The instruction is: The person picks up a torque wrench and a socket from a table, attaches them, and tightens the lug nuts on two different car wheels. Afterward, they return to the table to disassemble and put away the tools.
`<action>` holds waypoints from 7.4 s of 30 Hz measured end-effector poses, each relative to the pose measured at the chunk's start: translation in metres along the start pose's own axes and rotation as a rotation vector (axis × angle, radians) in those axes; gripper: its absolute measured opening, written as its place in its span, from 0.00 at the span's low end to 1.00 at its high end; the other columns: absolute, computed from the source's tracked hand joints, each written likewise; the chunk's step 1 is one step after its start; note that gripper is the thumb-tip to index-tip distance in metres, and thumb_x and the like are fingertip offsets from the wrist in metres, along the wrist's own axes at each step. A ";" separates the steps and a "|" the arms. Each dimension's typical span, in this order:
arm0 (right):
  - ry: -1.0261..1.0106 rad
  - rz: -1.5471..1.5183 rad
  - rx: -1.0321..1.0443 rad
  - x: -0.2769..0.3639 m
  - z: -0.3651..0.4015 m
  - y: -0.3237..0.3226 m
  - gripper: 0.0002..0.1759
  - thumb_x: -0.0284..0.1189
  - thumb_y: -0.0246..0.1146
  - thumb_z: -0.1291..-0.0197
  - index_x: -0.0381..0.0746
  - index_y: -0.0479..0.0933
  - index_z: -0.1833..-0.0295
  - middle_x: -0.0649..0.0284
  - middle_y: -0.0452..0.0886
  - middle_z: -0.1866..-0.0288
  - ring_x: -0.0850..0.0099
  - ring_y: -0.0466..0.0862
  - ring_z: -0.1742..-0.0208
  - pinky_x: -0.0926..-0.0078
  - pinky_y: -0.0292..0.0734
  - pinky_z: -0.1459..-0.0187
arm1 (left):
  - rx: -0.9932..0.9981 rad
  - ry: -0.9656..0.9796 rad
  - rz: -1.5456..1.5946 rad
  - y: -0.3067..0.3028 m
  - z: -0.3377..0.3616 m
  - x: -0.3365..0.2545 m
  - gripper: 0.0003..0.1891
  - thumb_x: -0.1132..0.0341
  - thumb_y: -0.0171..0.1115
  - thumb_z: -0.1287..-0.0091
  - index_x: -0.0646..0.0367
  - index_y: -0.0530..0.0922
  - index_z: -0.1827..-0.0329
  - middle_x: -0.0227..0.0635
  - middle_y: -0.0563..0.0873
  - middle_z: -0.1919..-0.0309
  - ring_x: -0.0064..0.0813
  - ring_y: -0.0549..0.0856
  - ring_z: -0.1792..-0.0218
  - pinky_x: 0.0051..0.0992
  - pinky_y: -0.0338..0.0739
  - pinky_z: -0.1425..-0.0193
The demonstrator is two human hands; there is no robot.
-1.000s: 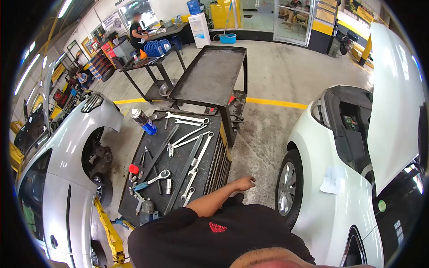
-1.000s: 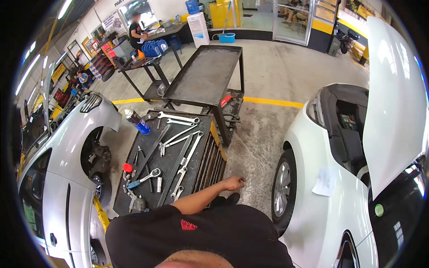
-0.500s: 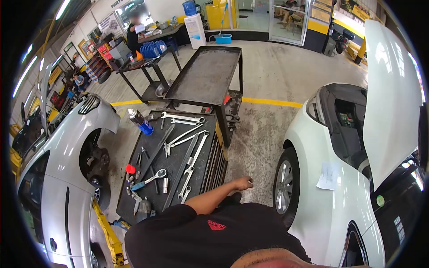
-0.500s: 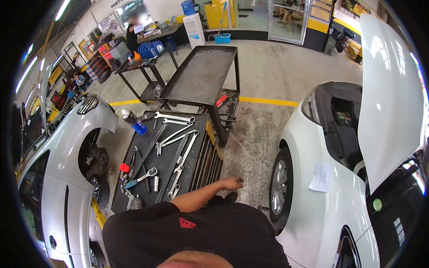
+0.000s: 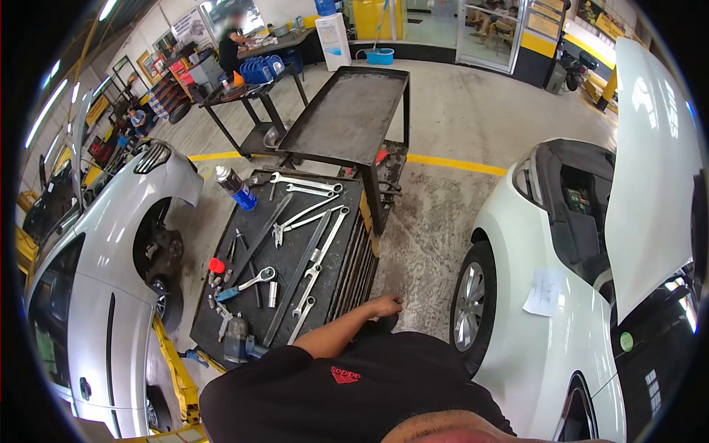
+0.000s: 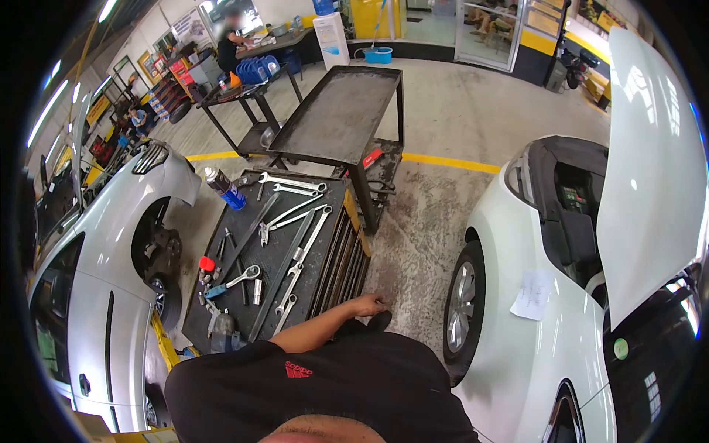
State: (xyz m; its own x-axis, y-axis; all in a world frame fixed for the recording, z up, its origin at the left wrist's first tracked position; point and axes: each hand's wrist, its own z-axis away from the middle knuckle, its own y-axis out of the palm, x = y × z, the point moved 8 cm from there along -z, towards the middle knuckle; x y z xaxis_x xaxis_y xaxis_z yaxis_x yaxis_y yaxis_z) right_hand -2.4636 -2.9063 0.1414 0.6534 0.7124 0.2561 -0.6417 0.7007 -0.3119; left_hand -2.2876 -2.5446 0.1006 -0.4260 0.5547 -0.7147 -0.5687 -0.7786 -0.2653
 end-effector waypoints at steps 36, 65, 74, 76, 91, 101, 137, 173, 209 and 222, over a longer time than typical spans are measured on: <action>-0.480 -0.003 -0.199 0.115 0.066 -0.027 0.18 0.39 0.67 0.49 0.36 0.80 0.60 0.44 0.85 0.62 0.47 0.85 0.57 0.54 0.78 0.54 | 0.171 -0.046 0.982 -0.073 -0.052 -0.086 0.35 0.30 0.54 0.31 0.53 0.79 0.42 0.40 0.88 0.54 0.37 0.87 0.54 0.39 0.82 0.48; 0.012 -0.045 0.332 -0.059 0.048 0.021 0.24 0.42 0.65 0.44 0.27 0.82 0.58 0.61 0.84 0.68 0.70 0.80 0.65 0.68 0.75 0.59 | 0.156 0.015 0.313 -0.020 -0.042 -0.069 0.30 0.47 0.70 0.34 0.58 0.79 0.35 0.36 0.85 0.56 0.28 0.83 0.54 0.30 0.79 0.49; -0.692 -0.196 0.823 0.151 0.085 -0.012 0.16 0.35 0.70 0.52 0.37 0.73 0.78 0.64 0.72 0.83 0.73 0.74 0.79 0.72 0.67 0.75 | -0.442 1.030 -0.404 -0.194 0.303 -0.380 0.38 0.36 0.67 0.36 0.53 0.75 0.32 0.44 0.77 0.42 0.38 0.78 0.42 0.39 0.71 0.36; -0.733 -0.420 1.042 0.178 0.132 -0.032 0.19 0.32 0.73 0.56 0.35 0.70 0.81 0.61 0.71 0.85 0.71 0.72 0.86 0.73 0.65 0.82 | -0.547 1.145 -0.610 -0.207 0.353 -0.409 0.38 0.39 0.72 0.38 0.54 0.72 0.32 0.40 0.72 0.43 0.38 0.75 0.41 0.43 0.67 0.32; -0.957 -0.075 -0.259 0.293 0.098 -0.044 0.27 0.46 0.73 0.40 0.39 0.69 0.78 0.69 0.71 0.83 0.76 0.73 0.81 0.70 0.67 0.76 | -0.308 1.072 -0.455 -0.213 0.314 -0.362 0.30 0.53 0.69 0.32 0.61 0.73 0.32 0.41 0.83 0.52 0.32 0.84 0.51 0.33 0.77 0.44; -0.892 -0.380 -0.080 0.269 0.040 -0.028 0.20 0.32 0.72 0.39 0.41 0.69 0.77 0.71 0.71 0.83 0.79 0.70 0.84 0.77 0.63 0.79 | -0.871 0.210 -0.103 -0.275 0.287 -0.144 0.34 0.54 0.69 0.32 0.51 0.67 0.25 0.47 0.84 0.71 0.39 0.86 0.69 0.38 0.76 0.61; -0.603 0.064 0.444 0.057 -0.080 0.073 0.20 0.43 0.71 0.39 0.36 0.80 0.65 0.60 0.85 0.65 0.72 0.82 0.59 0.69 0.74 0.50 | -1.279 -0.026 2.421 0.126 0.094 0.237 0.05 0.66 0.58 0.33 0.51 0.76 0.69 0.27 0.77 0.79 0.24 0.76 0.79 0.25 0.76 0.74; -0.632 -0.476 0.004 0.192 -0.024 0.008 0.13 0.27 0.67 0.39 0.38 0.74 0.75 0.66 0.74 0.79 0.73 0.74 0.79 0.70 0.73 0.73 | -0.119 -0.217 0.740 0.208 0.109 0.039 0.28 0.64 0.66 0.44 0.59 0.78 0.37 0.37 0.82 0.70 0.26 0.81 0.78 0.29 0.77 0.78; -1.050 0.026 0.075 0.595 0.208 0.189 0.22 0.33 0.63 0.35 0.30 0.78 0.41 0.52 0.86 0.51 0.59 0.84 0.46 0.57 0.77 0.41 | -0.027 -0.227 2.211 0.288 0.038 0.159 0.07 0.63 0.54 0.26 0.56 0.76 0.60 0.35 0.82 0.74 0.31 0.80 0.78 0.37 0.81 0.72; -0.675 0.462 0.242 0.221 0.034 0.033 0.21 0.38 0.65 0.32 0.33 0.82 0.43 0.56 0.87 0.56 0.71 0.84 0.53 0.71 0.78 0.48 | -1.033 0.009 2.053 0.164 0.127 0.182 0.06 0.64 0.59 0.34 0.54 0.83 0.65 0.32 0.83 0.72 0.32 0.84 0.71 0.32 0.81 0.68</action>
State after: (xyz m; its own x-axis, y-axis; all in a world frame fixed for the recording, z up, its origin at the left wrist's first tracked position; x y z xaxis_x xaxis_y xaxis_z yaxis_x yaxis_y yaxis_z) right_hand -2.3542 -2.7237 0.2190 -0.0257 0.7458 0.6657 -0.9033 0.2679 -0.3350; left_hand -2.5475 -2.5339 0.0089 0.2349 -0.8964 -0.3760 0.8958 0.0494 0.4417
